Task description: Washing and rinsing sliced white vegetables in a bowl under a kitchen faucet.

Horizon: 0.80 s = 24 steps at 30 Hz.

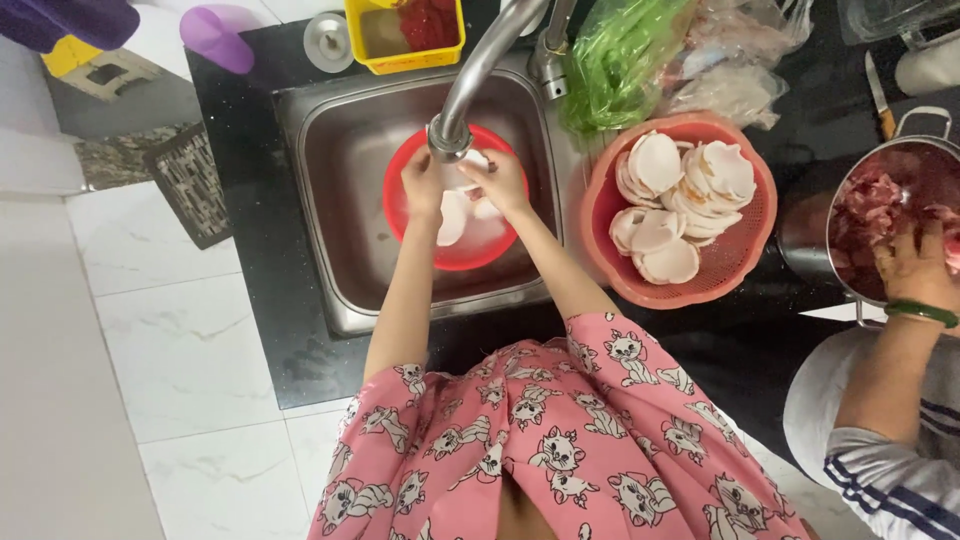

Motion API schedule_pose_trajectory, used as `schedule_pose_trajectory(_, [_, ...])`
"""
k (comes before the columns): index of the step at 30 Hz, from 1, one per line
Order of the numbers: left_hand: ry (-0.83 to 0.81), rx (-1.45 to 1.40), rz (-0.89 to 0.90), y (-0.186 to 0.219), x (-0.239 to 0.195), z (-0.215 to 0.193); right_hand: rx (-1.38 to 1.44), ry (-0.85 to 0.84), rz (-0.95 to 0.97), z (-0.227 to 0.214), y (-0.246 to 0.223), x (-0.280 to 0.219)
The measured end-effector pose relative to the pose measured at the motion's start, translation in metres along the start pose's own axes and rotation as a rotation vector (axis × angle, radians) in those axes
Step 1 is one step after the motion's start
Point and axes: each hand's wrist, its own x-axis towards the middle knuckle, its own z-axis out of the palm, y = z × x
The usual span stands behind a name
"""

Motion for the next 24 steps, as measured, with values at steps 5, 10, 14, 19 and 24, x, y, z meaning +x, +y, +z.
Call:
schedule_pose_trajectory(5, [-0.024, -0.146, -0.006, 0.026, -0.015, 0.000, 0.056, 0.128, 0.039, -0.005, 0.019, 0.007])
schedule_pose_trajectory(10, [0.018, -0.266, -0.008, 0.039, -0.017, -0.015, 0.205, 0.080, 0.016, 0.026, -0.045, -0.014])
schedule_pose_trajectory(14, [0.024, -0.284, 0.031, 0.041, -0.005, -0.033, 0.229, -0.010, -0.008, 0.028, -0.002, 0.016])
schedule_pose_trajectory(19, [-0.023, -0.247, 0.020, 0.037, -0.006, -0.049, 0.059, -0.030, -0.100, 0.024, 0.010, 0.024])
schedule_pose_trajectory(24, [-0.256, -0.564, -0.323, 0.024, -0.024, -0.036, -0.753, 0.080, -0.496, -0.008, 0.005, 0.010])
